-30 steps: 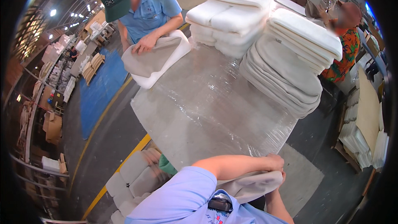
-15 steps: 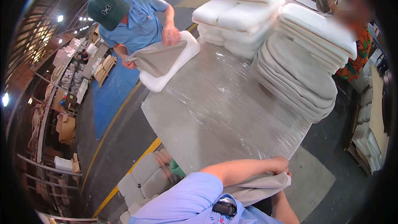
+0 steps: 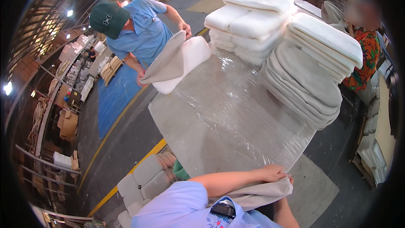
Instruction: The person repeatedly picks up white foam inserts and gray fabric covers, inserts the foam into the covers, and stacks the finished items on a table. A coworker performs similar actions across the table.
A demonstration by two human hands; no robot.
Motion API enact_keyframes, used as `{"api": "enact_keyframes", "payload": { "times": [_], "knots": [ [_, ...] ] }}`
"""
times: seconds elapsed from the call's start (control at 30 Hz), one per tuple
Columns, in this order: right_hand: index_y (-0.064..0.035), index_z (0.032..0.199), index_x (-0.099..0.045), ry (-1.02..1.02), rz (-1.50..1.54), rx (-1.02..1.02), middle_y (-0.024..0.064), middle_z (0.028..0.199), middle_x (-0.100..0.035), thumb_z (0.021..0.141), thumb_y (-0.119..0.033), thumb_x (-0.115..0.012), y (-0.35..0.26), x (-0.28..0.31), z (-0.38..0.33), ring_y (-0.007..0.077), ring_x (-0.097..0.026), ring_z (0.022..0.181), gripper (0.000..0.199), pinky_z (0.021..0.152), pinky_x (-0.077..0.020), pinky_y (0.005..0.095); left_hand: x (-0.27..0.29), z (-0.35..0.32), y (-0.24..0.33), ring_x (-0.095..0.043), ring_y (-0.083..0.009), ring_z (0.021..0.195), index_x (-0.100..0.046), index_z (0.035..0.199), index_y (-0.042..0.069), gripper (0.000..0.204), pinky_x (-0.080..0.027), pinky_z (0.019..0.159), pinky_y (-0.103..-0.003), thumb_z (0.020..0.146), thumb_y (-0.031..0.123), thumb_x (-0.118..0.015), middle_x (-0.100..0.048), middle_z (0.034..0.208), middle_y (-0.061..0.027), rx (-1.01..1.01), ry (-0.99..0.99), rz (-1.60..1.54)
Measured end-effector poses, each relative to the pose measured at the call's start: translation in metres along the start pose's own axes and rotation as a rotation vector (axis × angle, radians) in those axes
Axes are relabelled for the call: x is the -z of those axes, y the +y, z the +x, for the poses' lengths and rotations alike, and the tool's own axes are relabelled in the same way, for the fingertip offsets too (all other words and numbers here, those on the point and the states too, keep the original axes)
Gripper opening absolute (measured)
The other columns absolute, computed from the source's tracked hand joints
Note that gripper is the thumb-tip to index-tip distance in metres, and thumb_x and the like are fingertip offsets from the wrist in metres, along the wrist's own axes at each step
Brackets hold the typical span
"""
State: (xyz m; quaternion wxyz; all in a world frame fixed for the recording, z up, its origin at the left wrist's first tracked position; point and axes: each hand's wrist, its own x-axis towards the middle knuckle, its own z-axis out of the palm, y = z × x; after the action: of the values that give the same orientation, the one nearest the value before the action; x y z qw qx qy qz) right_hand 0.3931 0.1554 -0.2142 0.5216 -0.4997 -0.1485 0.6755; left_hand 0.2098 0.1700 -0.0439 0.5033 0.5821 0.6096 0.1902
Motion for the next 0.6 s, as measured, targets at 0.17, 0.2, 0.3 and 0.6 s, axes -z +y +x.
{"api": "enact_keyframes", "payload": {
  "times": [0.17,0.2,0.3,0.6],
  "knots": [
    [-0.0092,0.096,-0.063,0.098,-0.174,0.024,-0.001,0.081,-0.057,0.106,-0.024,-0.065,0.006,-0.012,0.004,0.0119,-0.055,0.073,0.018,0.061,-0.0473,0.0323,0.047,-0.052,-0.02,-0.069,-0.025,0.102,-0.074,0.122,0.001,0.068,-0.055,0.087,-0.04,0.099,0.064,-0.061,-0.076,0.114,-0.0162,0.317,-0.335,-0.102],
    [-0.0091,0.095,-0.064,0.096,-0.202,0.005,-0.002,0.08,-0.057,0.105,-0.024,-0.065,0.005,-0.018,0.002,0.0107,-0.052,0.072,0.018,0.06,-0.0458,0.0312,0.04,-0.06,-0.043,-0.067,-0.0207,0.099,-0.075,0.122,0.004,0.061,-0.055,0.084,-0.04,0.1,0.059,-0.063,-0.076,0.111,-0.0111,0.238,-0.331,-0.166],
    [-0.0048,0.1,-0.066,0.115,-0.329,0.006,0.0015,0.084,-0.061,0.105,-0.031,-0.066,-0.014,-0.03,-0.012,0.0127,-0.053,0.076,0.026,0.069,-0.0483,0.0333,0.03,-0.08,-0.047,-0.06,-0.0155,0.084,-0.073,0.108,0.005,0.038,-0.051,0.076,-0.035,0.103,0.041,-0.064,-0.071,0.091,-0.0052,0.234,-0.08,-0.215],
    [0.0009,0.105,-0.066,0.259,-0.561,0.025,0.0074,0.088,-0.067,0.106,-0.033,-0.065,-0.024,-0.047,-0.02,0.017,-0.056,0.08,0.034,0.075,-0.0501,0.0358,0.01,-0.073,-0.035,-0.067,-0.0453,0.087,-0.062,0.102,0.008,0.033,-0.05,0.072,-0.052,0.108,0.04,-0.053,-0.07,0.092,-0.0231,0.226,0.347,0.096]
  ]
}}
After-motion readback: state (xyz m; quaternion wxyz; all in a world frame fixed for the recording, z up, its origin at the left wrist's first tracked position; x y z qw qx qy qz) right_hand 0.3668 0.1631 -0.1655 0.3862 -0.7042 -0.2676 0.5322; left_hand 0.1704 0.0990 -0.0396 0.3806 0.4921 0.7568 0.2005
